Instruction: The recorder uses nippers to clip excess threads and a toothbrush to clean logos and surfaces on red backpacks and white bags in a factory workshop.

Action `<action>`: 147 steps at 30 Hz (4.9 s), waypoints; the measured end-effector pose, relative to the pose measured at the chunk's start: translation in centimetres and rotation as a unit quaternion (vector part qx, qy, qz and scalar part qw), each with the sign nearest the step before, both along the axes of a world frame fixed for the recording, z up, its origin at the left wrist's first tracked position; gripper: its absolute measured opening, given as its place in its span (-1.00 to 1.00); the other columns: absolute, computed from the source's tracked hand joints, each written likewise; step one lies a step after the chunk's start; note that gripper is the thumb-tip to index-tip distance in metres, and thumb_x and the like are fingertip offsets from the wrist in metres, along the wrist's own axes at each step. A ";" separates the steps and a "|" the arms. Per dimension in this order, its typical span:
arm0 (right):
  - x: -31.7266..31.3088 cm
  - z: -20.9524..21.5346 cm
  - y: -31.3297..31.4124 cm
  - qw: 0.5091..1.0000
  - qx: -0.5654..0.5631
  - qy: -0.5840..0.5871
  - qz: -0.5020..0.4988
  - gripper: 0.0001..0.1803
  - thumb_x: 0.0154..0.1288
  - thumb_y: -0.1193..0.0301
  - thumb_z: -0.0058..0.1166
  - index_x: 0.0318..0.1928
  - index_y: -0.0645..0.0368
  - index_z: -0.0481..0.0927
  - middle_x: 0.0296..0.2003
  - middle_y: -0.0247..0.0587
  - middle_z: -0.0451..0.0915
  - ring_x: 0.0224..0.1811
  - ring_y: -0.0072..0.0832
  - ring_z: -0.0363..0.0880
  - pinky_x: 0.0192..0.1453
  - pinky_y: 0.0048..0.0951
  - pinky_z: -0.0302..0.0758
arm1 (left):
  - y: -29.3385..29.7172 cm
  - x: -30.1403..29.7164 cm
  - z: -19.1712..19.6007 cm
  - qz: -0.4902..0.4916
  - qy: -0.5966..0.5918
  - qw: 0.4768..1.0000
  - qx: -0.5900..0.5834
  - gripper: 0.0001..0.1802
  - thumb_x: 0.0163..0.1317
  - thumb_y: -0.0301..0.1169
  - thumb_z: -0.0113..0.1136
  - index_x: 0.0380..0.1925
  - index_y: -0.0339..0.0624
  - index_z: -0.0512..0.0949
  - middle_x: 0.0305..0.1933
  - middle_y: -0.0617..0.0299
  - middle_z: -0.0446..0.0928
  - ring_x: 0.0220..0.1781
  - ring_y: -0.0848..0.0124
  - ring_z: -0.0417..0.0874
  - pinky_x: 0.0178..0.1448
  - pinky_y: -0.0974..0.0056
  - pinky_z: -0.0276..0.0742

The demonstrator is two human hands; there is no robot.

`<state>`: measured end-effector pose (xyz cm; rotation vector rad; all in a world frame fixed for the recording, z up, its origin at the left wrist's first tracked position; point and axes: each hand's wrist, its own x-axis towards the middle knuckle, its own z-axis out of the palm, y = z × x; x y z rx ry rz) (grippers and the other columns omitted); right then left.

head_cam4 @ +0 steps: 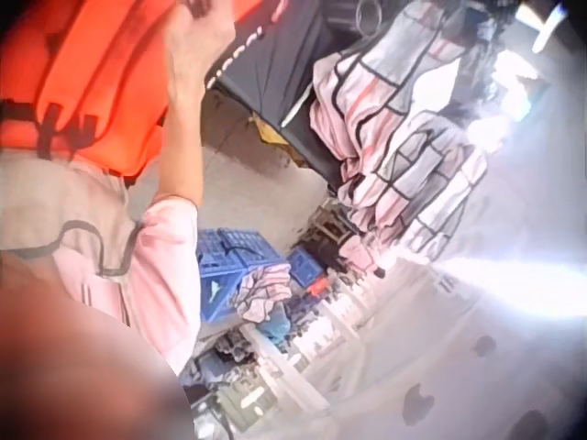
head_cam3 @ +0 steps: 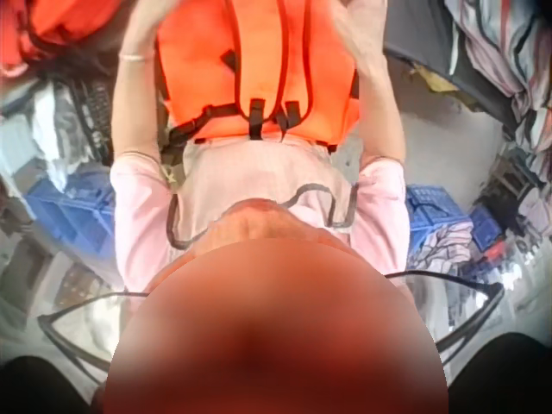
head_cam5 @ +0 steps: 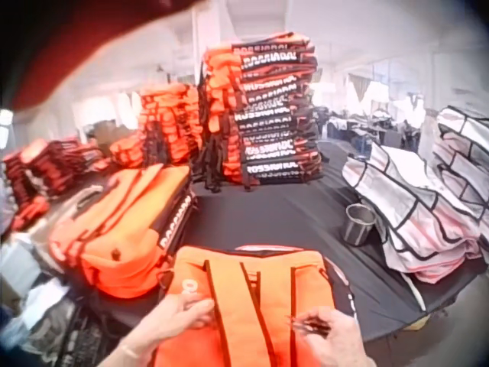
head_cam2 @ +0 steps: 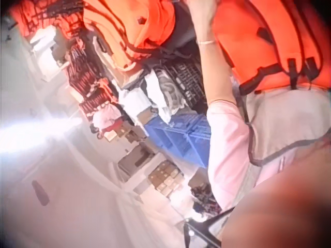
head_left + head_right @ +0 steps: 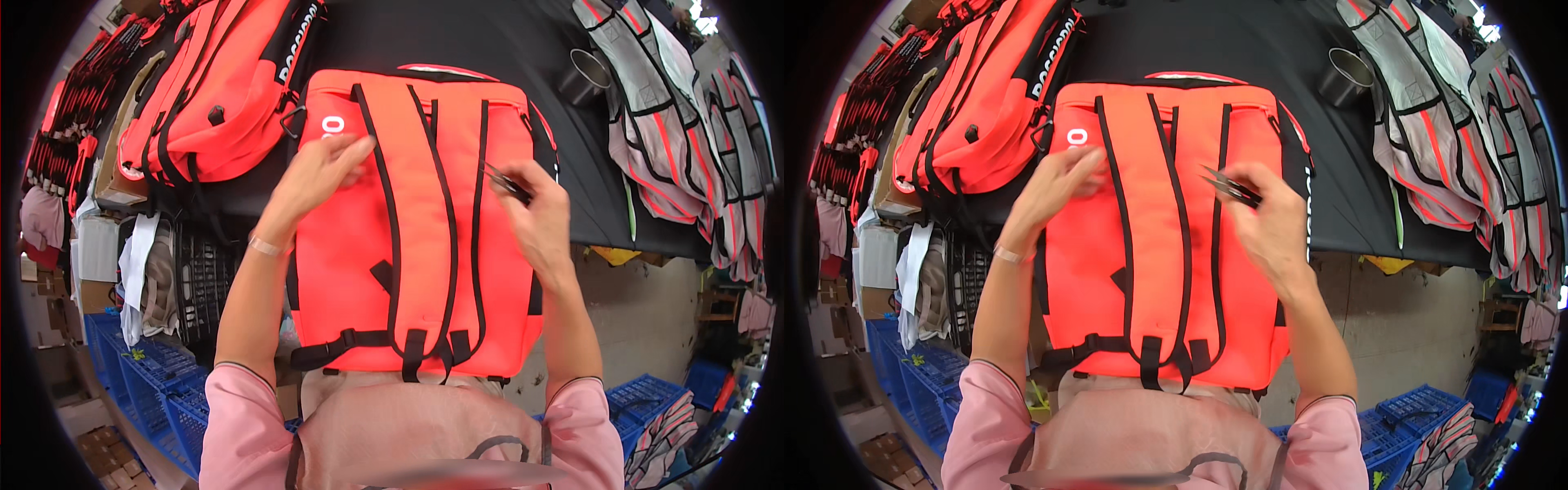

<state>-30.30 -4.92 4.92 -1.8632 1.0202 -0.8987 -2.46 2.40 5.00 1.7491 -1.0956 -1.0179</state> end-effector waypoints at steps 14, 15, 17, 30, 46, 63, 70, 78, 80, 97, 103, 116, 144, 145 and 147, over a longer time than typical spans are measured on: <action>5.8 -7.0 -4.9 0.970 0.202 -0.137 0.002 -0.74 0.39 0.29 0.21 -0.39 0.18 0.56 -0.56 -0.57 0.41 -0.50 -0.80 0.25 -0.42 -0.64 0.20 | -1.3 -2.3 -7.7 0.007 0.122 0.980 -0.160 -0.53 0.32 -0.53 0.15 0.22 -0.41 0.36 0.18 0.09 0.53 0.22 0.40 0.49 0.34 0.28 0.34; 5.9 -7.1 -4.9 0.971 0.205 -0.126 -0.004 -0.74 0.39 0.29 0.21 -0.39 0.18 0.56 -0.56 -0.57 0.41 -0.49 -0.80 0.25 -0.42 -0.64 0.20 | -1.2 -2.3 -7.9 0.011 0.123 0.980 -0.157 -0.53 0.32 -0.53 0.15 0.22 -0.41 0.36 0.18 0.09 0.53 0.22 0.40 0.49 0.34 0.28 0.34; 5.9 -7.1 -4.9 0.972 0.206 -0.116 -0.006 -0.74 0.38 0.29 0.22 -0.40 0.18 0.56 -0.56 -0.57 0.41 -0.49 -0.80 0.26 -0.42 -0.64 0.20 | -0.9 -2.3 -7.9 0.005 0.124 0.979 -0.159 -0.51 0.31 -0.54 0.16 0.23 -0.40 0.34 0.19 0.10 0.52 0.22 0.39 0.49 0.33 0.28 0.35; 4.9 -7.6 -4.8 0.975 0.176 -0.134 0.031 -0.89 0.33 0.41 0.24 -0.29 0.17 0.61 -0.49 -0.61 0.45 -0.46 -0.83 0.31 -0.37 -0.70 0.22 | 9.8 -1.7 -4.6 0.234 -0.217 0.930 -0.181 -0.62 0.18 -0.43 0.37 0.01 -0.28 0.59 -0.13 0.12 0.65 -0.40 0.50 0.52 -0.28 0.44 0.54; 17.1 1.2 2.3 0.983 -0.009 0.043 0.176 -0.56 0.31 0.18 0.26 -0.47 0.38 0.59 -0.70 -0.31 0.41 -0.63 -0.60 0.32 -0.49 -0.45 0.30 | 19.2 -3.2 -8.2 0.097 -0.084 0.991 -0.036 -0.46 0.05 -0.36 0.40 -0.05 -0.53 0.46 -0.08 -0.21 0.58 -0.08 -0.08 0.62 0.01 0.10 0.55; 12.0 -4.1 0.5 0.840 0.312 -0.374 0.239 -0.75 0.32 0.47 0.14 -0.47 0.07 0.36 -0.66 -0.37 0.41 -0.63 -0.59 0.40 -0.56 -0.53 0.33 | 20.5 -7.1 -5.3 0.098 -0.106 0.980 -0.134 0.14 -0.10 -0.24 0.51 0.46 -0.31 0.08 0.02 0.00 0.42 -0.04 0.17 0.42 0.09 0.14 0.37; 10.9 -5.2 0.8 0.817 0.326 -0.414 0.233 -0.79 0.38 0.36 0.09 -0.12 0.25 0.57 -0.55 -0.34 0.50 -0.61 -0.65 0.35 -0.42 -0.59 0.38 | 21.9 -4.4 -10.6 -0.049 0.243 0.966 -0.079 0.19 -0.22 -0.20 0.65 0.42 -0.32 0.17 0.28 0.04 0.44 0.31 0.29 0.43 0.42 0.23 0.29; 9.4 -8.1 -3.1 0.793 0.349 -0.422 0.268 -0.67 0.50 0.15 -0.06 -0.12 0.16 0.58 -0.61 -0.50 0.43 -0.57 -0.65 0.40 -0.28 -0.52 0.46 | 20.7 -8.5 -7.6 0.153 0.109 0.977 -0.100 -0.44 -0.13 -0.33 0.60 -0.19 -0.36 0.50 -0.26 -0.03 0.66 -0.20 0.30 0.69 -0.05 0.21 0.58; 9.6 -7.7 -3.4 0.792 0.360 -0.414 0.268 -0.68 0.51 0.17 -0.05 -0.12 0.16 0.59 -0.60 -0.50 0.44 -0.56 -0.65 0.41 -0.27 -0.51 0.47 | 20.7 -8.8 -6.4 0.164 0.048 0.981 -0.089 -0.48 -0.11 -0.35 0.58 -0.20 -0.33 0.51 -0.27 -0.05 0.66 -0.22 0.11 0.72 -0.12 0.19 0.60; 7.3 -9.6 -3.5 0.840 0.314 -0.382 0.225 -0.75 0.49 0.27 -0.04 -0.36 0.07 0.52 -0.64 -0.36 0.46 -0.64 -0.56 0.40 -0.43 -0.51 0.44 | 20.3 -9.9 -9.6 0.222 -0.133 0.940 -0.222 -0.39 -0.13 -0.62 0.36 0.06 -0.20 0.56 -0.28 -0.02 0.61 -0.25 0.06 0.67 -0.17 0.15 0.59; 6.7 -9.1 -2.0 0.793 0.345 -0.443 0.235 -0.80 0.42 0.42 0.07 -0.41 0.13 0.56 -0.56 -0.28 0.59 -0.64 -0.57 0.50 -0.52 -0.56 0.46 | 20.8 -9.7 -10.3 0.206 -0.187 0.938 -0.207 -0.38 -0.16 -0.65 0.36 0.05 -0.22 0.57 -0.31 0.00 0.60 -0.35 0.10 0.65 -0.26 0.15 0.57; 12.9 -3.9 0.1 0.926 0.252 -0.240 0.147 -0.66 0.29 0.36 0.29 -0.57 0.02 0.43 -0.71 -0.46 0.44 -0.73 -0.72 0.26 -0.61 -0.61 0.12 | 14.9 -3.1 -3.8 0.143 -0.166 0.949 -0.227 -0.16 -0.04 -0.17 0.56 0.23 -0.29 0.43 0.11 -0.03 0.53 0.06 0.15 0.60 0.11 0.19 0.54; 15.8 -3.0 1.8 0.975 0.165 -0.120 0.091 -0.70 0.26 0.27 0.30 -0.51 0.12 0.53 -0.66 -0.50 0.42 -0.60 -0.72 0.38 -0.47 -0.61 0.24 | 14.1 2.9 -7.2 0.080 0.252 0.964 -0.023 -0.61 0.21 -0.31 0.38 -0.06 -0.35 0.61 -0.23 0.28 0.66 -0.26 0.61 0.61 -0.16 0.49 0.55; 15.9 -3.2 1.9 0.977 0.151 -0.128 0.083 -0.67 0.27 0.25 0.30 -0.53 0.08 0.48 -0.68 -0.51 0.40 -0.65 -0.74 0.30 -0.53 -0.62 0.17 | 14.8 2.6 -7.4 0.091 0.238 0.967 0.011 -0.60 0.16 -0.29 0.42 -0.09 -0.33 0.63 -0.26 0.29 0.65 -0.29 0.63 0.59 -0.20 0.49 0.52; 16.2 -3.0 2.2 0.978 0.140 -0.136 0.077 -0.64 0.28 0.24 0.29 -0.56 0.04 0.44 -0.71 -0.51 0.37 -0.71 -0.76 0.21 -0.58 -0.64 0.10 | 16.0 2.0 -7.9 0.092 0.269 0.959 -0.004 -0.63 0.15 -0.31 0.43 -0.12 -0.33 0.63 -0.24 0.27 0.65 -0.28 0.61 0.61 -0.15 0.47 0.56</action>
